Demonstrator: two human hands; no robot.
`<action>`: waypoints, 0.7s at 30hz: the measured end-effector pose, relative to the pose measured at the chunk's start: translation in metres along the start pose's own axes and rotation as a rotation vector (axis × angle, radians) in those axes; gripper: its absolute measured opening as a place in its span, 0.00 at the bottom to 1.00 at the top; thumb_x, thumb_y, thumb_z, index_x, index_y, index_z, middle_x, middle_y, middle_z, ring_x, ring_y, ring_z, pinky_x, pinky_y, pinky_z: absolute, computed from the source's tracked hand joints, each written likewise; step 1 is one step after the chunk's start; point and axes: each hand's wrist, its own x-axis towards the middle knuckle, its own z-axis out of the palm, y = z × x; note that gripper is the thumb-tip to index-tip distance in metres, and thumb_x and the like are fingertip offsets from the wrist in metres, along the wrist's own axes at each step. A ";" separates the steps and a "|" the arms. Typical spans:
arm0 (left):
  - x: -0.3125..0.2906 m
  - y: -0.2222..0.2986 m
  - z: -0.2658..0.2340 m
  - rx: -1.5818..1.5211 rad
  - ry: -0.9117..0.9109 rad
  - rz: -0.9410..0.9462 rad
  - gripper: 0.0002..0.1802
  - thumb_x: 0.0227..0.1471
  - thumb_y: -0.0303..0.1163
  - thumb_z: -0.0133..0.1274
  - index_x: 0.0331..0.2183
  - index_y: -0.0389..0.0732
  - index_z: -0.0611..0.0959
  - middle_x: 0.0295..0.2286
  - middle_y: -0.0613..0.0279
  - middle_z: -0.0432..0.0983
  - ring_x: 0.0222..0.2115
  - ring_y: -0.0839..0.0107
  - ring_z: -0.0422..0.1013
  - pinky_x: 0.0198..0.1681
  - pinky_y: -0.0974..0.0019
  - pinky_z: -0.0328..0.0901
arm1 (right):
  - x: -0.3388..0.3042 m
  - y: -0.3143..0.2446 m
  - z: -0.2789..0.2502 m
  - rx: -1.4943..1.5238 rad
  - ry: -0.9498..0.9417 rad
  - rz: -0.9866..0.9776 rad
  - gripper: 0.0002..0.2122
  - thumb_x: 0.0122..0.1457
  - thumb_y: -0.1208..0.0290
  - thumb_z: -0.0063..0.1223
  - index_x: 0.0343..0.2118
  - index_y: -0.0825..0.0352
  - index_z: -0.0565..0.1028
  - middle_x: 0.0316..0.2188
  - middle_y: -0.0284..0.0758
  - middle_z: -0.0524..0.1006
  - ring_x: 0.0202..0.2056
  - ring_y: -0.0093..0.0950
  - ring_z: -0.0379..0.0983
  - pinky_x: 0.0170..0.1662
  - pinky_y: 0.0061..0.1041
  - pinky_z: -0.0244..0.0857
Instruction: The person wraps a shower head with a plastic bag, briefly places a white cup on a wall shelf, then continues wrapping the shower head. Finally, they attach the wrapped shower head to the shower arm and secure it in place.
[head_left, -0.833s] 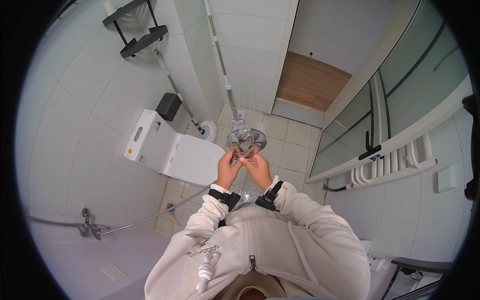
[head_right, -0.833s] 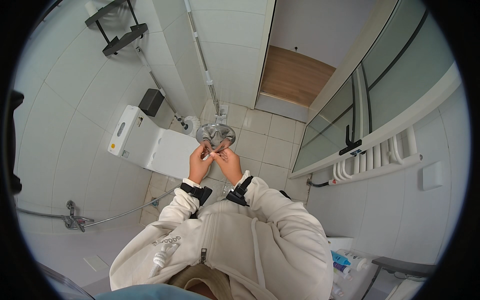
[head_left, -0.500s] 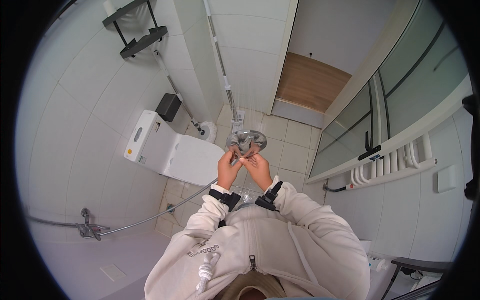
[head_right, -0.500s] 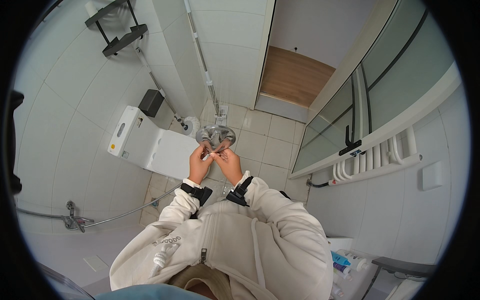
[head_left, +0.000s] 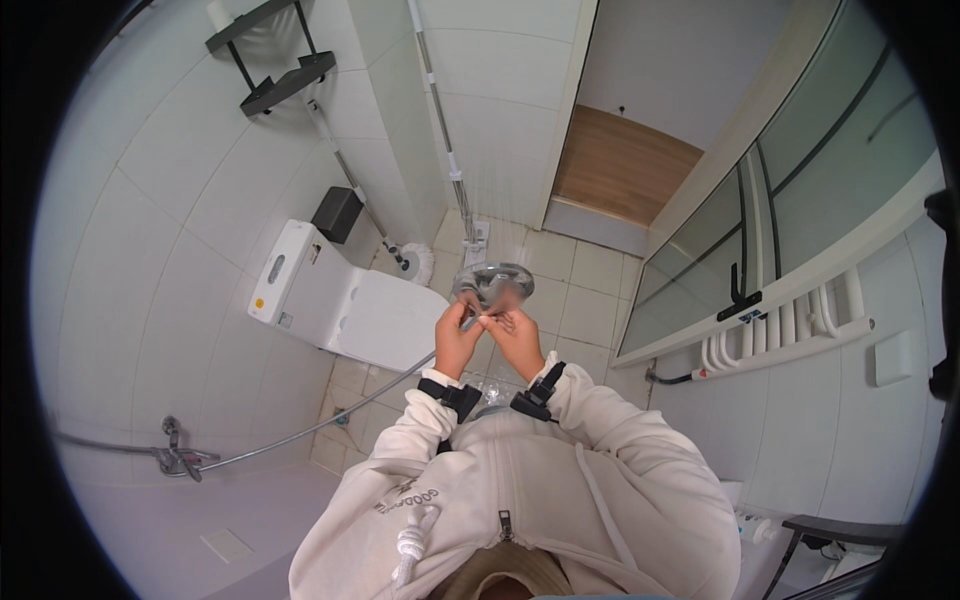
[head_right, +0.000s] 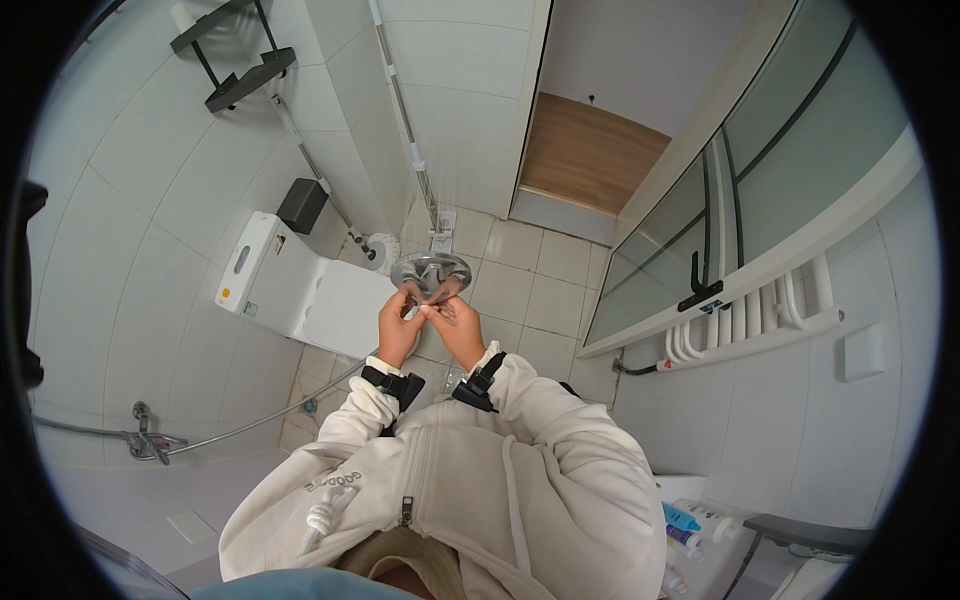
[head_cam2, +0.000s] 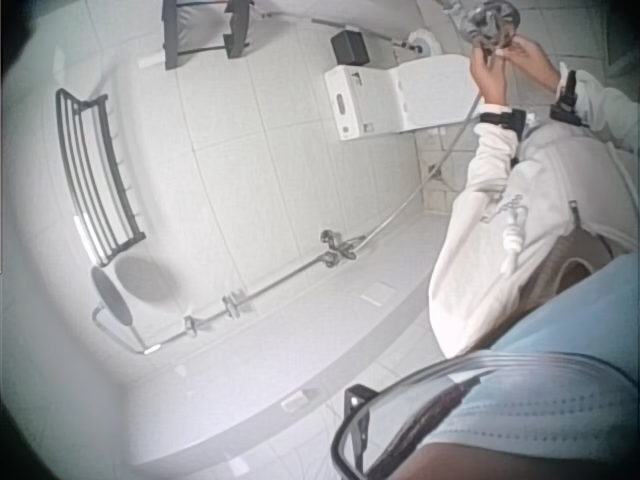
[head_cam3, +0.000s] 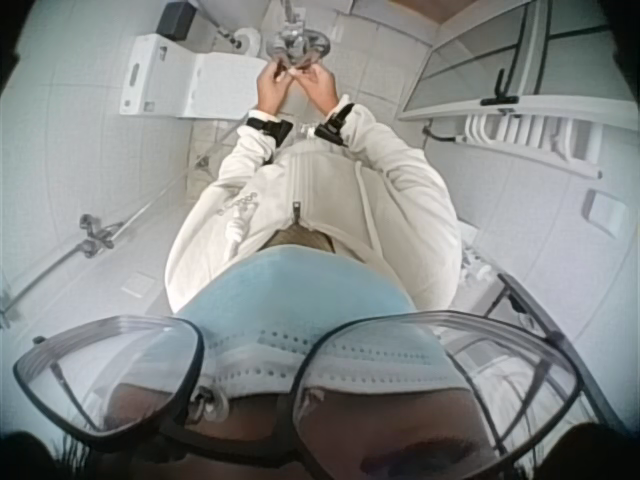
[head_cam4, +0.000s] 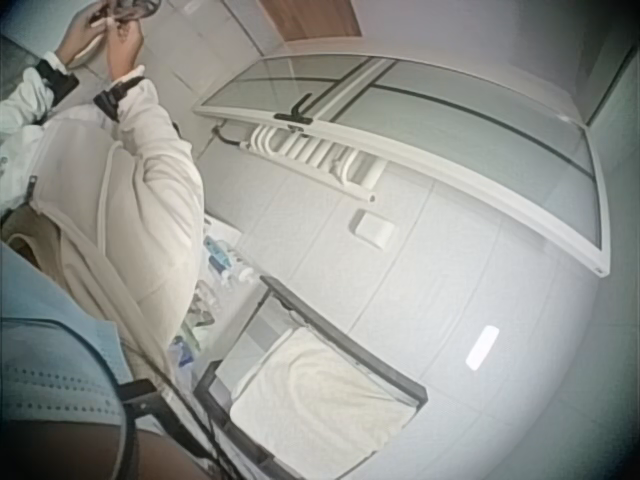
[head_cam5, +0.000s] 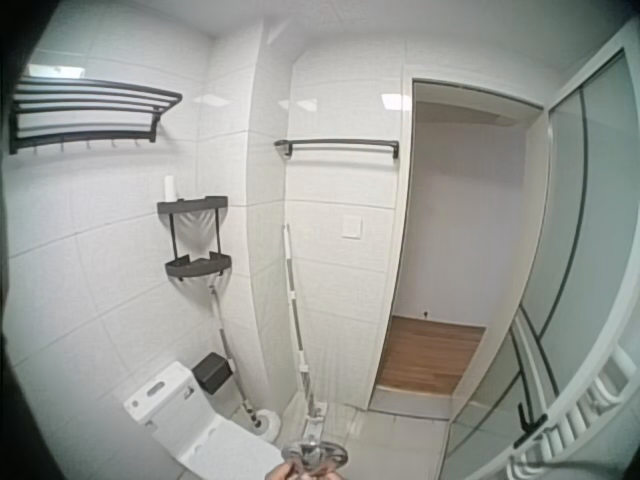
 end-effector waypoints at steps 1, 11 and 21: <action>0.000 0.002 -0.001 0.012 0.004 0.003 0.11 0.47 0.19 0.63 0.35 0.34 0.78 0.30 0.66 0.74 0.33 0.79 0.69 0.39 0.72 0.66 | 0.000 0.000 0.000 0.000 -0.003 0.000 0.08 0.63 0.77 0.59 0.43 0.72 0.75 0.41 0.34 0.80 0.44 0.22 0.77 0.50 0.22 0.71; 0.002 0.010 -0.004 0.009 0.025 0.006 0.13 0.44 0.19 0.64 0.35 0.34 0.79 0.31 0.56 0.78 0.34 0.68 0.76 0.40 0.66 0.70 | 0.001 0.003 0.001 -0.029 -0.009 0.006 0.09 0.62 0.77 0.60 0.44 0.72 0.75 0.42 0.34 0.80 0.44 0.22 0.77 0.52 0.23 0.71; 0.001 0.006 -0.010 0.000 0.039 0.044 0.14 0.46 0.20 0.63 0.38 0.33 0.80 0.33 0.61 0.77 0.35 0.74 0.73 0.41 0.70 0.69 | 0.005 0.005 0.006 -0.037 -0.016 -0.002 0.10 0.62 0.77 0.60 0.44 0.73 0.76 0.42 0.35 0.80 0.45 0.23 0.77 0.52 0.24 0.71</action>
